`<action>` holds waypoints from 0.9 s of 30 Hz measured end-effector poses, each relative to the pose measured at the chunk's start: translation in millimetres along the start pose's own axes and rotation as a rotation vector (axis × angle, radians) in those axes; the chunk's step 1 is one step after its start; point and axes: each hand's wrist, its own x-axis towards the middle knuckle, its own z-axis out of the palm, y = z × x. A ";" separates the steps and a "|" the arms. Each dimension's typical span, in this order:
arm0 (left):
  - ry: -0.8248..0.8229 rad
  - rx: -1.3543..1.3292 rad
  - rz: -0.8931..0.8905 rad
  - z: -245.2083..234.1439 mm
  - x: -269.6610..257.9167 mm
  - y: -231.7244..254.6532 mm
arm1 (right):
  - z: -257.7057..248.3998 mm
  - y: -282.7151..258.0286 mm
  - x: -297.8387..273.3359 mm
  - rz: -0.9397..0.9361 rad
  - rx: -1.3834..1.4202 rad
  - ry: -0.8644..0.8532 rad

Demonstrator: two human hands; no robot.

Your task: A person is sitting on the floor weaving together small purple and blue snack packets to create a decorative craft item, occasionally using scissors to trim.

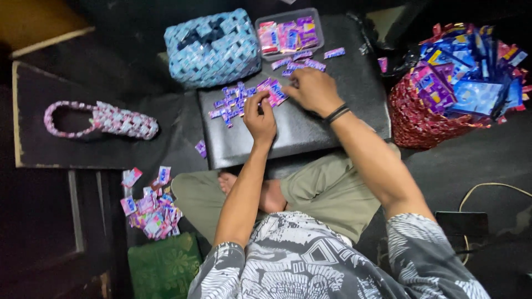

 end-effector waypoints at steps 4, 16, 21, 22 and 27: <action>0.014 0.060 0.010 -19.8 9.3 -3.9 | 33.5 -21.1 6.4 0.106 -0.002 -0.105; -0.046 0.094 0.083 -36.1 20.4 -17.0 | 79.6 2.4 12.6 0.239 0.308 0.122; -0.093 0.096 0.071 -37.9 18.5 -20.7 | 67.0 -6.4 8.8 0.220 0.505 0.039; -0.090 0.098 0.071 -39.0 18.5 -20.5 | 62.6 -13.0 4.5 0.217 0.505 0.037; -0.252 -0.124 -0.303 -29.4 23.1 -16.0 | 60.7 -20.6 -5.0 0.315 0.948 -0.162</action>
